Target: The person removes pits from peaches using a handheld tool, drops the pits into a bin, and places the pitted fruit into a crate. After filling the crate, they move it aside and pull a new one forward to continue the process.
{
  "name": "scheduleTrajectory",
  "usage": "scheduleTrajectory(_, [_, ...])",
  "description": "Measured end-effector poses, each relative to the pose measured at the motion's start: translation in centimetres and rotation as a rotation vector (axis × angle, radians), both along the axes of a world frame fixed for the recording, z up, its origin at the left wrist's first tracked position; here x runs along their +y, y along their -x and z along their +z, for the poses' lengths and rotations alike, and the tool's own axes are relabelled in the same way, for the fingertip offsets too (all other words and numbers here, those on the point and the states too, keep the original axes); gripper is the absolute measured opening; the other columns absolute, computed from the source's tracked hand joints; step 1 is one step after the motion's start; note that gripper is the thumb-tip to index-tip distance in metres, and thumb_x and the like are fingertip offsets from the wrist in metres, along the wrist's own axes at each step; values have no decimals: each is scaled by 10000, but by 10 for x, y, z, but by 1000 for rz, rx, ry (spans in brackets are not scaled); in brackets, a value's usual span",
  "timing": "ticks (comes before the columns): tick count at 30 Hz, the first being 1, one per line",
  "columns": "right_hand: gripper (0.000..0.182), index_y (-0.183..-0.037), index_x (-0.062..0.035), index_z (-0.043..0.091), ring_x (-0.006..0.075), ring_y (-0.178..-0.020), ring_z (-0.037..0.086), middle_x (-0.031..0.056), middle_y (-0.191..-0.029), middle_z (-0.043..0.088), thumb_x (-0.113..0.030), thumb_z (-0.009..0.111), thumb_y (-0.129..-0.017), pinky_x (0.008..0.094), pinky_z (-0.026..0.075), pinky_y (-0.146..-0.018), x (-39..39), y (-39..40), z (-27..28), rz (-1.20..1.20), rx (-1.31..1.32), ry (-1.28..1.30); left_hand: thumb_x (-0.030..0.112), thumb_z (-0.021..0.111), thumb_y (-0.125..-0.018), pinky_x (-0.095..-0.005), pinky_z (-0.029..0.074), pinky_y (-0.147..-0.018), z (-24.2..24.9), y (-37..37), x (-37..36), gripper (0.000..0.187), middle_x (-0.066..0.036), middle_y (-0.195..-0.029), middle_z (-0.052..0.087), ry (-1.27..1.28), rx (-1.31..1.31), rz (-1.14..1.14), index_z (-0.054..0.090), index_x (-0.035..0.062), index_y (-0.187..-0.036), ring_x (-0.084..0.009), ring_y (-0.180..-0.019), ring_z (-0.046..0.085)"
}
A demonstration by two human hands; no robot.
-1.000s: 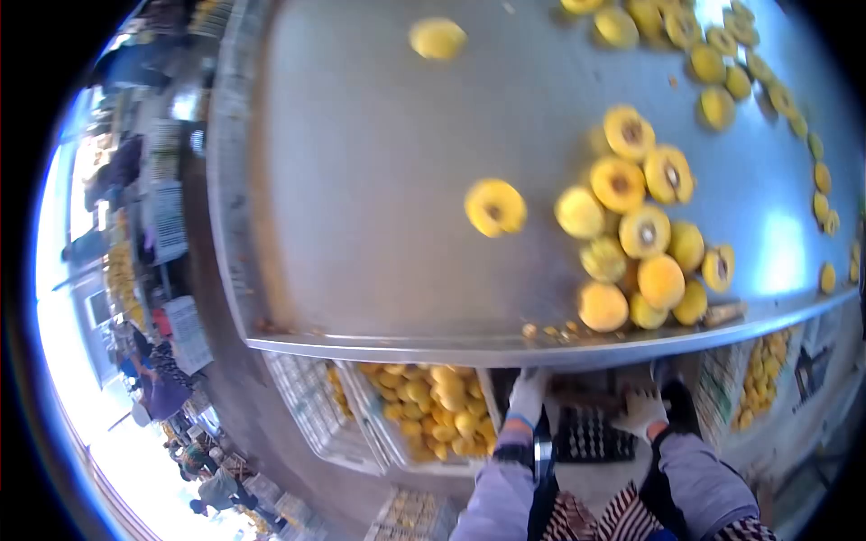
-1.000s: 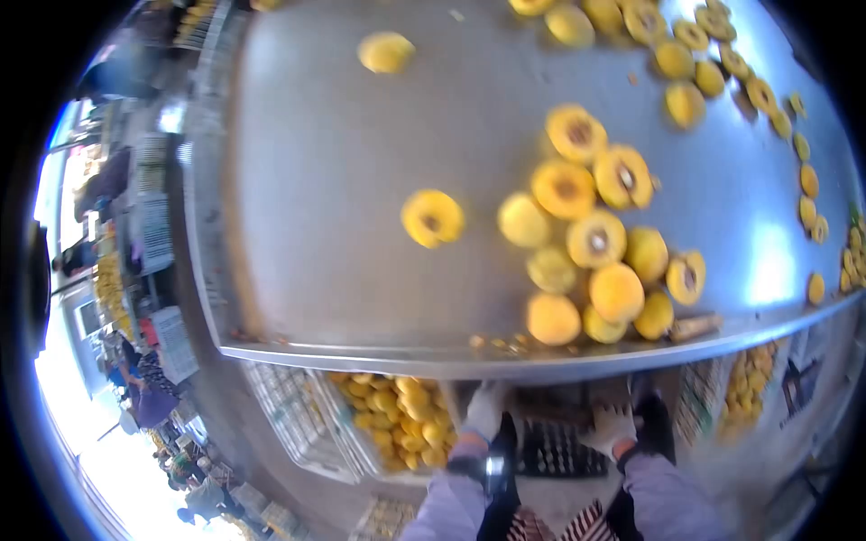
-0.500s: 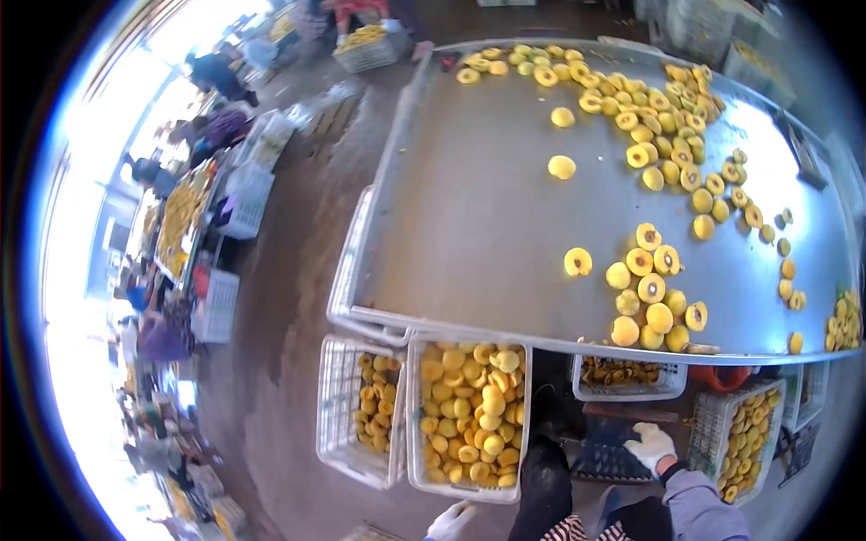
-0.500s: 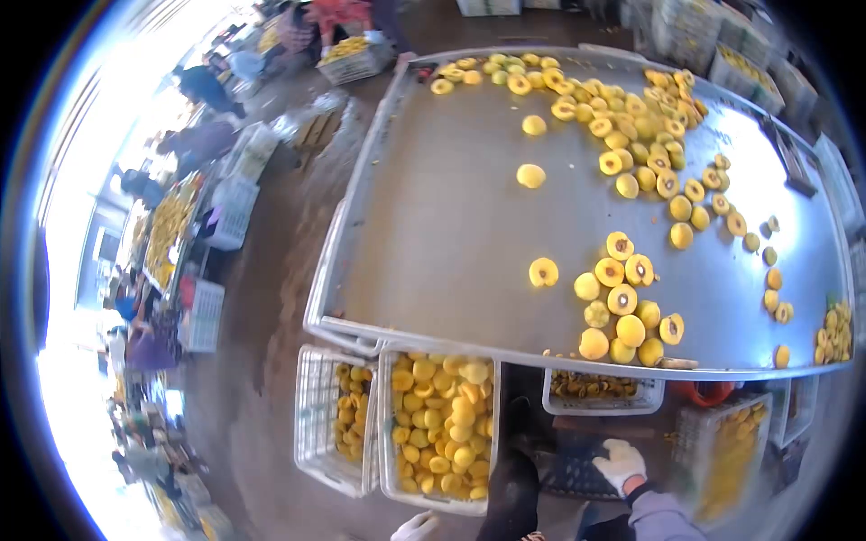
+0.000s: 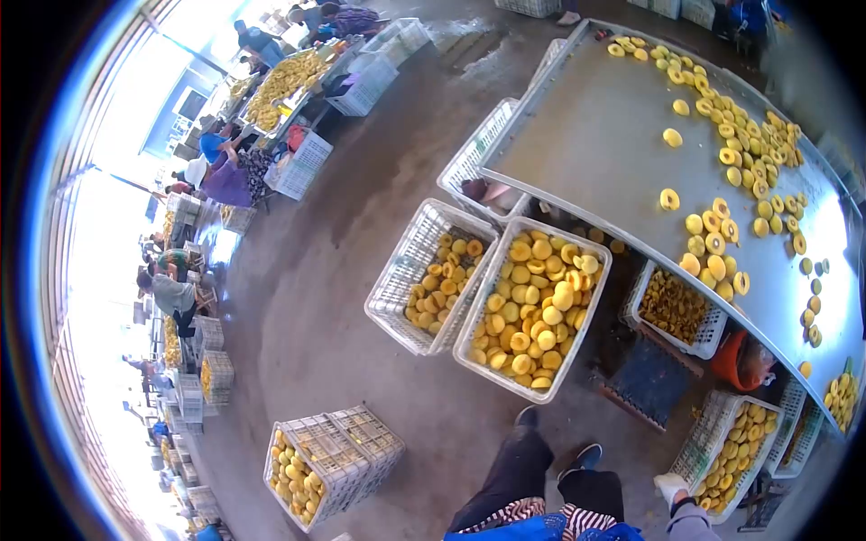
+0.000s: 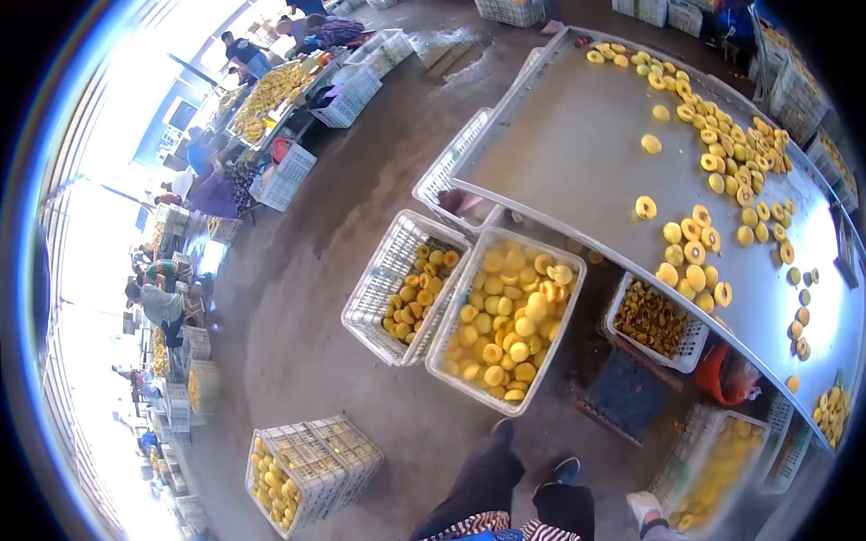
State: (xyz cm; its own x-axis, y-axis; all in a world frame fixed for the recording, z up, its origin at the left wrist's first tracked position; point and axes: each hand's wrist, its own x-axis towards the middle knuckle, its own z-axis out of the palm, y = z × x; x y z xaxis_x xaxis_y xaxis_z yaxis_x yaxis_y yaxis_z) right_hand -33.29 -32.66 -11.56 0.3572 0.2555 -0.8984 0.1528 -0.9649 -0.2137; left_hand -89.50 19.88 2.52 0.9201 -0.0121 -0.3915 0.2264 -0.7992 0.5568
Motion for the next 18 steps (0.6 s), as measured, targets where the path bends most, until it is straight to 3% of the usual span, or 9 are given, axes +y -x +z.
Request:
scheduleTrajectory(1, [409,-960,-20,724,401,-1071,623,231,-1048,696,-371,538,-864,454,484,-905,49,-3,70,-355,-88,148,324,499,-1024,-301,526,-659,-8,3,17,347,-58,-893,677,240,295,345,622,73,-1231,-146,-768,650])
scheduleTrajectory(3, [303,-853,-65,741,324,-808,718,185,-894,731,-297,559,-785,417,550,-700,17,34,16,-557,-130,113,327,502,-1023,-297,521,-630,-27,-1,73,327,-36,-855,673,742,887,1028,637,82,-1193,-138,-733,647])
scheduleTrajectory(5, [281,-880,-57,731,325,-767,715,177,-874,732,-264,566,-785,416,552,-689,52,39,37,-590,-12,66,333,525,-1015,-284,510,-604,32,-105,118,308,-7,-829,662,509,850,1119,649,87,-1152,-117,-724,642])
scheduleTrajectory(9, [252,-960,-99,722,349,-831,699,158,-888,721,-263,636,-788,446,552,-761,110,100,-17,424,-369,-353,412,585,-981,-343,545,-765,-75,-9,276,399,-69,-874,681,247,115,223,644,109,-1234,-194,-837,663])
scheduleTrajectory(10, [230,-949,-115,727,361,-880,692,156,-934,720,-270,630,-810,452,546,-800,166,112,2,367,-253,-240,500,590,-953,-328,517,-939,25,-116,323,504,-153,-1405,544,338,857,715,623,151,-1316,-210,-1130,621])
scheduleTrajectory(11, [198,-936,-111,723,368,-874,692,154,-950,721,-226,604,-827,456,543,-802,221,119,4,366,-232,-263,475,562,-943,-428,470,-1013,-43,-86,380,543,-186,-1386,558,296,735,522,561,122,-1355,-368,-1247,554])
scheduleTrajectory(12, [203,-939,-113,723,363,-884,691,150,-954,722,-227,589,-837,456,540,-802,300,128,30,316,-201,-300,529,527,-937,-436,443,-1044,-71,-79,441,610,-205,-1341,597,-36,642,-166,564,86,-1355,-367,-1261,549])
scheduleTrajectory(14, [289,-969,-76,714,336,-875,687,158,-940,720,-299,551,-886,437,527,-775,432,130,54,67,-50,-194,534,511,-924,-455,438,-1048,58,-219,522,622,-211,-1316,611,10,703,623,568,89,-1356,-373,-1220,579])
scheduleTrajectory(18, [349,-1044,-97,715,293,-976,694,148,-1041,726,-343,489,-943,428,546,-812,634,117,62,45,216,-179,503,580,-931,-406,409,-1086,83,-352,665,605,-174,-1354,599,0,185,734,550,101,-1382,-343,-1276,549])
